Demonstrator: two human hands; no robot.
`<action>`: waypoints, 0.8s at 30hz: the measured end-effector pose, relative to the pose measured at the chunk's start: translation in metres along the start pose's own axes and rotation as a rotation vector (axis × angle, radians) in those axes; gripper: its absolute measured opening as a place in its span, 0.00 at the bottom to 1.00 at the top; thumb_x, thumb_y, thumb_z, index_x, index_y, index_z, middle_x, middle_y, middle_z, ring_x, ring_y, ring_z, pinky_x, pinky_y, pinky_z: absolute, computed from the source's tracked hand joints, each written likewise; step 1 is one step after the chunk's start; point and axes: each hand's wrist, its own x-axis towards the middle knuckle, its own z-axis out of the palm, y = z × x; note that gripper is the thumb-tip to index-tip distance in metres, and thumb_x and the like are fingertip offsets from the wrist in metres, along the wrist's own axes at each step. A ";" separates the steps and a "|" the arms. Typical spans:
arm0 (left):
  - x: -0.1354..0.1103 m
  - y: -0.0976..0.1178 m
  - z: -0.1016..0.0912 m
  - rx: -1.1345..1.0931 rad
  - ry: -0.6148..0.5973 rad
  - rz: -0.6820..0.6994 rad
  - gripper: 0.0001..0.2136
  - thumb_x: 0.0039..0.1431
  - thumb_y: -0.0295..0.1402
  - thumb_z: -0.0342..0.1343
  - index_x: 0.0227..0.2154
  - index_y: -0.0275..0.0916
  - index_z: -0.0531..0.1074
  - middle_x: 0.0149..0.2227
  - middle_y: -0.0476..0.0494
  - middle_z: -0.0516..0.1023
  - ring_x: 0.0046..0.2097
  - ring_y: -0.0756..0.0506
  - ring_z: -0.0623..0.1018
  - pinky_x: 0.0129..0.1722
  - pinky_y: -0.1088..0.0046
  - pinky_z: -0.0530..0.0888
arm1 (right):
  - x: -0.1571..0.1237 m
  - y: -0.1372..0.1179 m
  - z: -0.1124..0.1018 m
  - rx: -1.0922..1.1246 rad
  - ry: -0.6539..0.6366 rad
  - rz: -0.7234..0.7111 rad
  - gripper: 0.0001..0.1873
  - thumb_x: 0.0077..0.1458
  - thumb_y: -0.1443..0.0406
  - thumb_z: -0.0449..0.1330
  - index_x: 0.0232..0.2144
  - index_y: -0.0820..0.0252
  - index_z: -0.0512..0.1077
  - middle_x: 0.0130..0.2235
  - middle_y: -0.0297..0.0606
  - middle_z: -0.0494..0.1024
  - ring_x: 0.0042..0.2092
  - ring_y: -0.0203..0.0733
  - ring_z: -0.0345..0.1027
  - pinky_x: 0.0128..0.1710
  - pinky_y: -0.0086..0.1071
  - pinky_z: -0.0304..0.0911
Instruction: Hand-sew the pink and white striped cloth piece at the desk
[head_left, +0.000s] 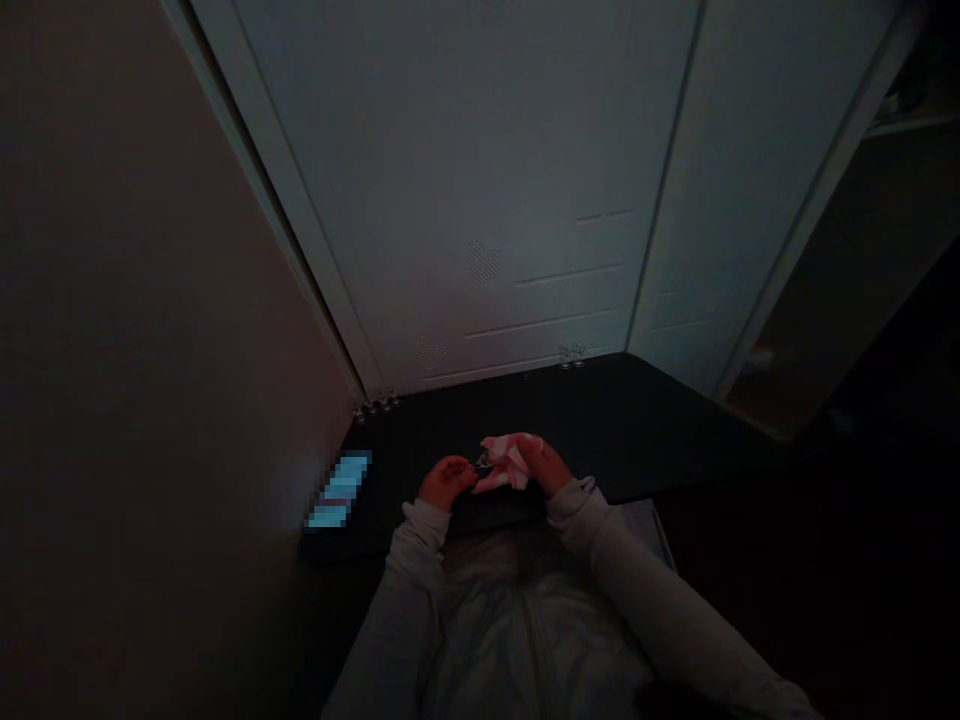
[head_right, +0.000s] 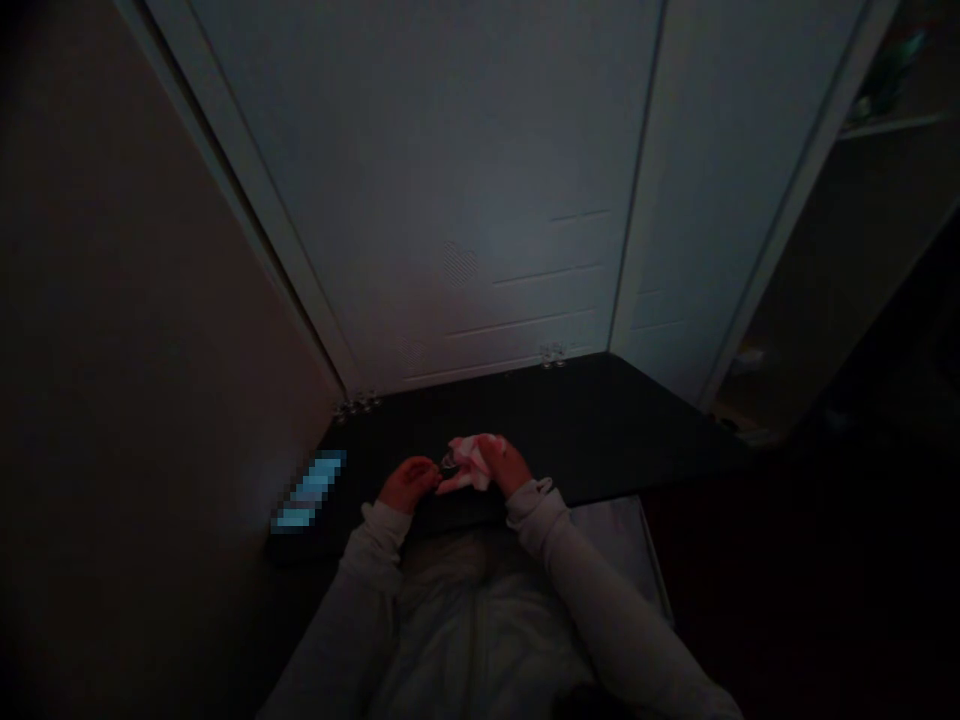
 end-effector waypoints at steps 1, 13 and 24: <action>-0.001 0.001 0.000 0.004 0.005 0.005 0.16 0.30 0.33 0.62 0.26 0.35 0.66 0.25 0.48 0.73 0.29 0.49 0.74 0.34 0.69 0.69 | 0.001 -0.001 -0.001 0.033 -0.004 0.009 0.28 0.49 0.49 0.40 0.39 0.62 0.67 0.34 0.42 0.74 0.33 0.43 0.68 0.33 0.36 0.62; 0.004 -0.005 -0.004 0.139 -0.018 0.057 0.16 0.31 0.34 0.62 0.26 0.35 0.67 0.27 0.47 0.73 0.32 0.48 0.73 0.36 0.70 0.69 | -0.001 -0.003 0.008 0.141 -0.224 0.002 0.36 0.42 0.43 0.44 0.46 0.60 0.61 0.50 0.45 0.63 0.43 0.47 0.62 0.37 0.37 0.60; -0.002 0.002 0.001 0.122 -0.086 0.031 0.15 0.30 0.31 0.62 0.26 0.35 0.67 0.28 0.46 0.74 0.33 0.48 0.73 0.39 0.68 0.67 | -0.008 0.010 0.004 -0.225 -0.178 -0.036 0.25 0.42 0.54 0.55 0.42 0.60 0.60 0.41 0.40 0.68 0.36 0.38 0.63 0.34 0.31 0.59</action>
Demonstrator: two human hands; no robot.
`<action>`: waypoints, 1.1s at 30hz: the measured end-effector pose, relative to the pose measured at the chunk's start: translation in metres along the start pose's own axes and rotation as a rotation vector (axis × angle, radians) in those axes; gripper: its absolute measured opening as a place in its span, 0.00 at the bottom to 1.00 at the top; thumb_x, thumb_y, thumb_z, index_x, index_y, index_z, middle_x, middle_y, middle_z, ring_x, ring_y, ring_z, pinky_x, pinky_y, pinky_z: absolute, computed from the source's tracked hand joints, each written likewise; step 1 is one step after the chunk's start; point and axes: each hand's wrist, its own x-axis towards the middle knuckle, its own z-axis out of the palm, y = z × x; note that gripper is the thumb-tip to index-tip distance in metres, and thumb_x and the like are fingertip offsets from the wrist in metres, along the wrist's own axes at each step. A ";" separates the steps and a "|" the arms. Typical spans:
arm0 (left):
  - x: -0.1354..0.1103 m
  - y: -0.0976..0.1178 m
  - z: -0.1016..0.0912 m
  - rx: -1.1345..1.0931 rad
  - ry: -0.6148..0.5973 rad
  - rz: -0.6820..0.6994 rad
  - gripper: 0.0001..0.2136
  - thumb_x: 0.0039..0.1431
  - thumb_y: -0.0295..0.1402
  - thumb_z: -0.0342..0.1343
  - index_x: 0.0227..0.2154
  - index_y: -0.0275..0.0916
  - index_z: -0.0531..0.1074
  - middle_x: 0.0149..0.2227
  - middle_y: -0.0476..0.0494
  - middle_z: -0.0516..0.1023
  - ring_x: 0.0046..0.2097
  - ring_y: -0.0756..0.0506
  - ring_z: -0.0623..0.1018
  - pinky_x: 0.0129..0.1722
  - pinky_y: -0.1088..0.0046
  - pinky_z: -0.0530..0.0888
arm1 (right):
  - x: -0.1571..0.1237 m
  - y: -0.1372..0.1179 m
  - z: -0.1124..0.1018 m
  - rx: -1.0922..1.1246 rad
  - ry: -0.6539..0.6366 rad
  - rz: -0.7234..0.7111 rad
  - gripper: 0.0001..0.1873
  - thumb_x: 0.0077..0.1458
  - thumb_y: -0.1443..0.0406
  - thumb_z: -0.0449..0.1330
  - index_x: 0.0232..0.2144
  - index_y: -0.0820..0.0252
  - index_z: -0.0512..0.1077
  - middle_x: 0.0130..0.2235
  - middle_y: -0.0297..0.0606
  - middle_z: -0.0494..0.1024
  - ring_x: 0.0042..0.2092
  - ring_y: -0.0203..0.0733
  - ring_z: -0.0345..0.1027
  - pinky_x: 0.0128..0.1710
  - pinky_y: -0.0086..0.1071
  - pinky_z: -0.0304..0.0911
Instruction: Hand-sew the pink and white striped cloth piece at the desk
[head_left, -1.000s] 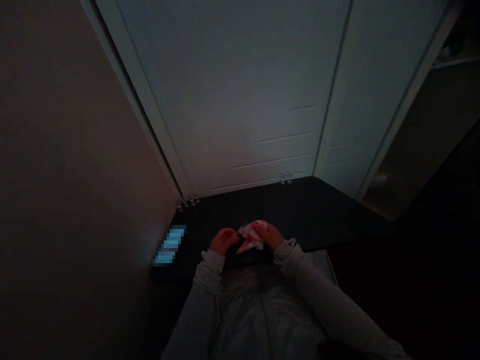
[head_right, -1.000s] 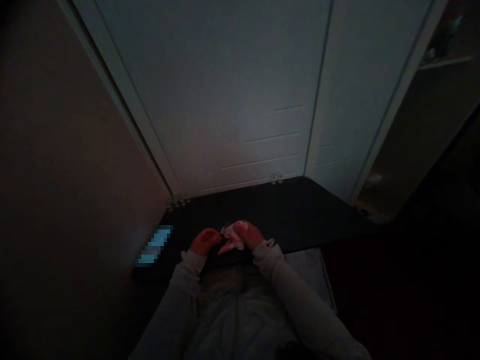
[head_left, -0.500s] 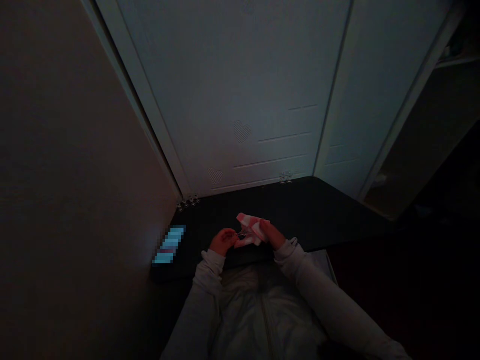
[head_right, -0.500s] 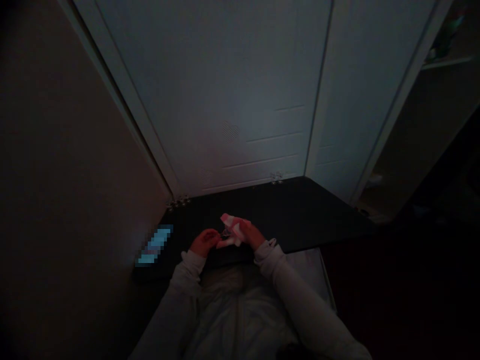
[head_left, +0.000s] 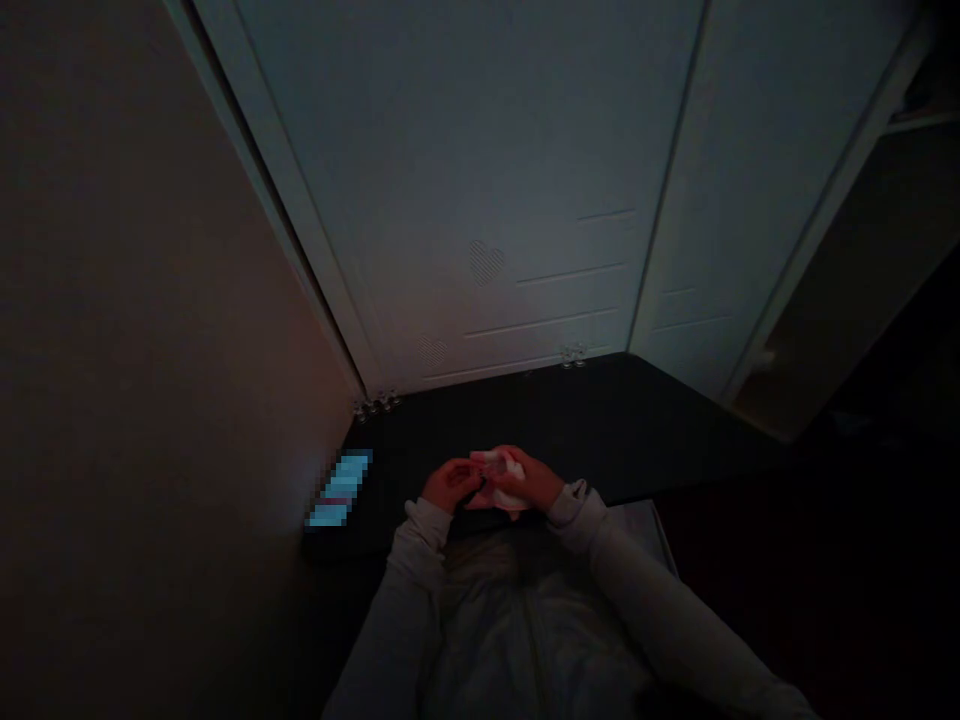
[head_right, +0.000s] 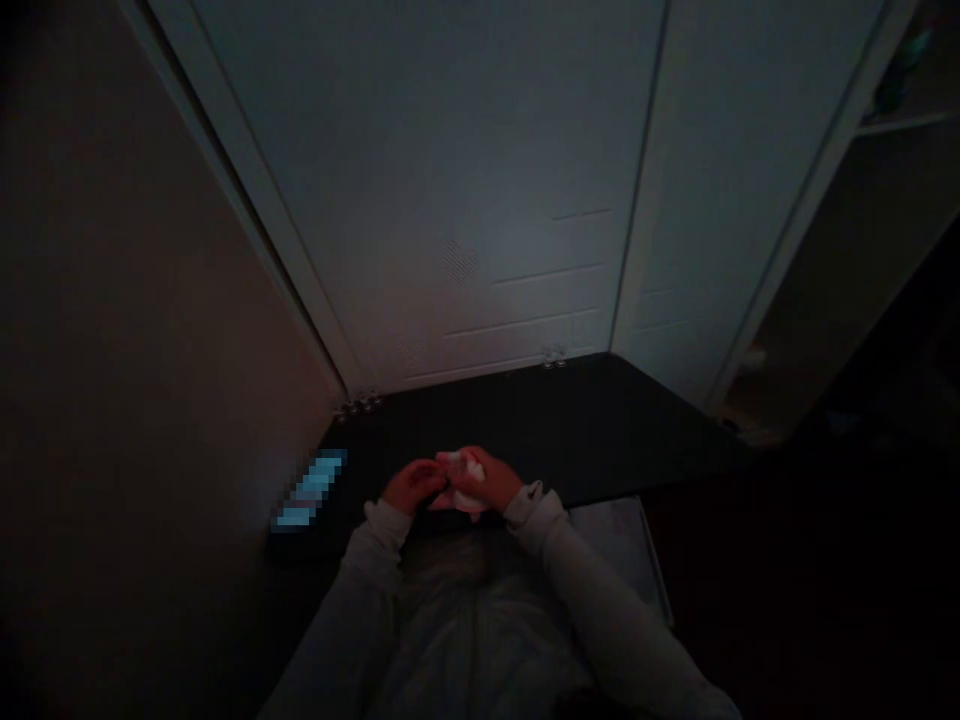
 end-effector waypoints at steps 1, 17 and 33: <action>-0.001 0.001 0.001 -0.010 -0.010 -0.011 0.16 0.30 0.31 0.62 0.26 0.34 0.67 0.28 0.46 0.74 0.33 0.48 0.73 0.39 0.67 0.67 | 0.000 0.003 0.000 -0.067 0.020 0.026 0.23 0.41 0.55 0.56 0.40 0.60 0.61 0.38 0.38 0.69 0.33 0.36 0.62 0.31 0.30 0.59; -0.002 0.000 0.002 -0.005 -0.069 -0.062 0.16 0.30 0.32 0.62 0.27 0.34 0.68 0.29 0.45 0.75 0.32 0.48 0.73 0.38 0.67 0.68 | 0.000 0.003 -0.001 -0.251 0.090 0.083 0.17 0.40 0.53 0.55 0.23 0.61 0.61 0.22 0.29 0.61 0.24 0.31 0.54 0.22 0.24 0.50; -0.001 -0.001 0.002 0.033 -0.065 -0.035 0.17 0.30 0.32 0.63 0.27 0.34 0.68 0.29 0.45 0.75 0.32 0.48 0.73 0.38 0.67 0.68 | 0.000 0.006 -0.002 -0.309 0.130 -0.009 0.15 0.40 0.55 0.56 0.24 0.62 0.65 0.24 0.31 0.63 0.27 0.32 0.55 0.25 0.26 0.51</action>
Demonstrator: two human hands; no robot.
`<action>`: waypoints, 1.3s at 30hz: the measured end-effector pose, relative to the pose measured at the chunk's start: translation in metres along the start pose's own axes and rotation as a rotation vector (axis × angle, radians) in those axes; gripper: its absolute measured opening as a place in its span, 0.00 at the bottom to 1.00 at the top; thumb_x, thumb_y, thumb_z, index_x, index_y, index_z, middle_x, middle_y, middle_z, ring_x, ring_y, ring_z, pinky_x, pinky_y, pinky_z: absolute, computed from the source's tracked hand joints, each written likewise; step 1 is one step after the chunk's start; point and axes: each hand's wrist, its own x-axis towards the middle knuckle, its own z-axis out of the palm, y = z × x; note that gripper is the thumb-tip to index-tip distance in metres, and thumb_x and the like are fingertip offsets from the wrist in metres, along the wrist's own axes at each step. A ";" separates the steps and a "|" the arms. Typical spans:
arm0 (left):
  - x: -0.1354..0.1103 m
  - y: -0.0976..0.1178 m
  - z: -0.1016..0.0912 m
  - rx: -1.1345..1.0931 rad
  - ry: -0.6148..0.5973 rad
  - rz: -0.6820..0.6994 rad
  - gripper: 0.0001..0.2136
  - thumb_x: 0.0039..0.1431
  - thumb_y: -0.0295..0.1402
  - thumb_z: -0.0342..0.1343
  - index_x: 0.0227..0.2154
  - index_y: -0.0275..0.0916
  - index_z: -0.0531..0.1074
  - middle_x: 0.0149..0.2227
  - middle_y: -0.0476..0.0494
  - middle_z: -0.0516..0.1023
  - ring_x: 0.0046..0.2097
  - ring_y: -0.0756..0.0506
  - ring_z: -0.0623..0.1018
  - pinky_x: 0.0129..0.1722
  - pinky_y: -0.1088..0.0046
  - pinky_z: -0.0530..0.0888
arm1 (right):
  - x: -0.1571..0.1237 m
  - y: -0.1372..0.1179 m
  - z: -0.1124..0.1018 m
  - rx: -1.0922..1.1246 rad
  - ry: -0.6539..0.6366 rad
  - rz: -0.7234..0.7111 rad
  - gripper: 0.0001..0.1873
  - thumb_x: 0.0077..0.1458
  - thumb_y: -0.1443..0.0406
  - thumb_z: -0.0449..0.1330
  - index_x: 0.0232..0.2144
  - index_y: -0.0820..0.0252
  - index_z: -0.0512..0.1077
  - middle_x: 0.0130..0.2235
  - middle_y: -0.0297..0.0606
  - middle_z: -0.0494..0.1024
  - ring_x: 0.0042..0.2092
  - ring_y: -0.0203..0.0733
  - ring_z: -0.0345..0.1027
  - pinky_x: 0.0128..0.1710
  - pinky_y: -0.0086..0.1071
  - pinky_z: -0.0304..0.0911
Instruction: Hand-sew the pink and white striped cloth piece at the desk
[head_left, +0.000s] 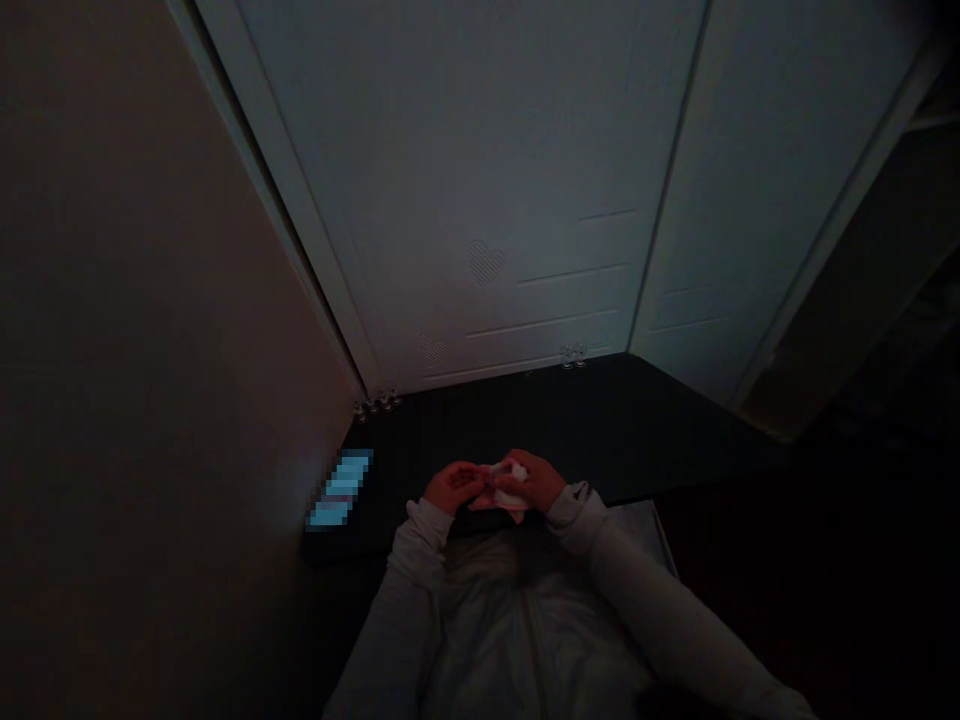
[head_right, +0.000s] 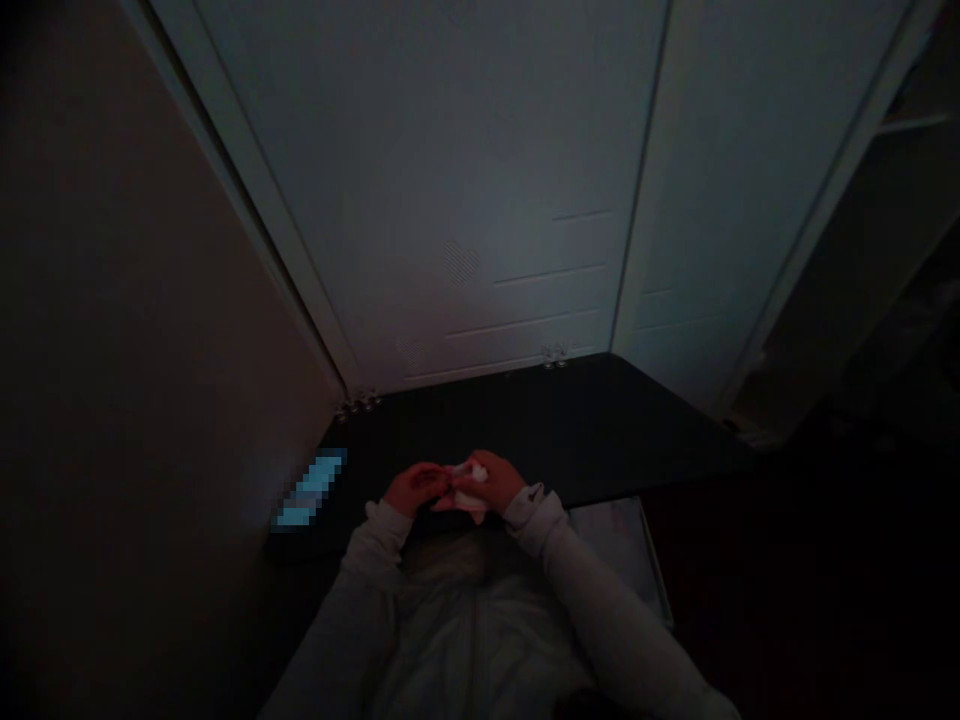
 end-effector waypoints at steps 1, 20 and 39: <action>0.000 -0.001 0.000 0.000 0.002 0.003 0.16 0.30 0.32 0.63 0.27 0.34 0.67 0.29 0.45 0.75 0.32 0.48 0.73 0.38 0.67 0.68 | 0.000 0.000 0.000 0.009 -0.003 0.002 0.15 0.40 0.55 0.56 0.25 0.62 0.65 0.25 0.32 0.64 0.27 0.33 0.56 0.26 0.26 0.52; -0.002 0.001 0.001 0.029 -0.019 0.019 0.16 0.30 0.29 0.63 0.27 0.34 0.68 0.30 0.45 0.75 0.34 0.48 0.73 0.40 0.66 0.67 | 0.000 0.001 0.000 0.069 0.058 0.036 0.13 0.43 0.57 0.55 0.25 0.62 0.67 0.26 0.34 0.66 0.28 0.34 0.60 0.28 0.28 0.56; -0.007 0.013 0.008 0.005 -0.048 0.006 0.15 0.27 0.28 0.63 0.25 0.34 0.69 0.30 0.44 0.75 0.34 0.48 0.73 0.40 0.66 0.67 | 0.006 0.012 0.002 0.142 0.111 0.040 0.13 0.46 0.57 0.49 0.25 0.61 0.65 0.24 0.33 0.65 0.27 0.34 0.58 0.27 0.28 0.55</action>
